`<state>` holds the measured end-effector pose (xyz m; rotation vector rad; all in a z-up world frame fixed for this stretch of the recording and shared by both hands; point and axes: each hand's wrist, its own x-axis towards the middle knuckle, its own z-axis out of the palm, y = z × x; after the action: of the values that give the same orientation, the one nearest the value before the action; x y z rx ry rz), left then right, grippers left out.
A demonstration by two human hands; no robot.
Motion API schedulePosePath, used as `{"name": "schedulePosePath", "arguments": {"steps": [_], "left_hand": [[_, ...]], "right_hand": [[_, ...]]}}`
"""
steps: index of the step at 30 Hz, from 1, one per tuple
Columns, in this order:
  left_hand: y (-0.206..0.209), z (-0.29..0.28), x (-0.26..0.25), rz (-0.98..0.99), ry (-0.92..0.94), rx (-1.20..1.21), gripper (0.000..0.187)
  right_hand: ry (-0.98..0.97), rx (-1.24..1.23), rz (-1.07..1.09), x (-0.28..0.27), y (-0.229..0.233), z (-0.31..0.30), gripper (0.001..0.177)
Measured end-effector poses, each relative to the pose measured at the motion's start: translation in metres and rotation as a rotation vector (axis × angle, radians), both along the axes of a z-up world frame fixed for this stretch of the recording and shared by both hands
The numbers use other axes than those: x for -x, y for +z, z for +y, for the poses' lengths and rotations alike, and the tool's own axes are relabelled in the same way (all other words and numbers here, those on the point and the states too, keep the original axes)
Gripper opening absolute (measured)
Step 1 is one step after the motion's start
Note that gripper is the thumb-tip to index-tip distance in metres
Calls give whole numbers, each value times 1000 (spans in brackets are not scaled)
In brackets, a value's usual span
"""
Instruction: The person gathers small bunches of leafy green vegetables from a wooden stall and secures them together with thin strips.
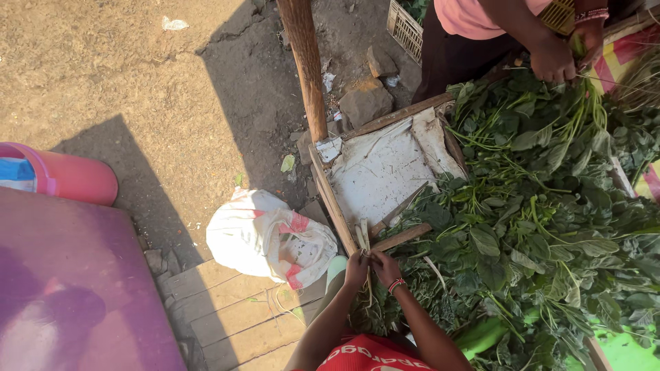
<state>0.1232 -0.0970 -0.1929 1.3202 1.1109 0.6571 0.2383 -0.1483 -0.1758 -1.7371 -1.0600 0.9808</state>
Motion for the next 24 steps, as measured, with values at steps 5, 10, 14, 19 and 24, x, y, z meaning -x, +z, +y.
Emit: {"name": "schedulePosePath", "arguments": {"steps": [5,10,14,19,24], "left_hand": [[0,1,1,123,87,-184,44],[-3,-3,-4,41,106,-2,36],[-4,3,-9,88,145,74,27],[-5,1,-3,90,16,-187,37],[-6,1,-2,160,-119,-280,55]], "right_hand": [[-9,85,90,-1,-3,3,19],[-107,0,313,2,-19,8,17],[-172,18,295,6,-22,8,16],[-253,-2,389,2,-31,8,14],[-79,9,167,2,-23,6,18]]}}
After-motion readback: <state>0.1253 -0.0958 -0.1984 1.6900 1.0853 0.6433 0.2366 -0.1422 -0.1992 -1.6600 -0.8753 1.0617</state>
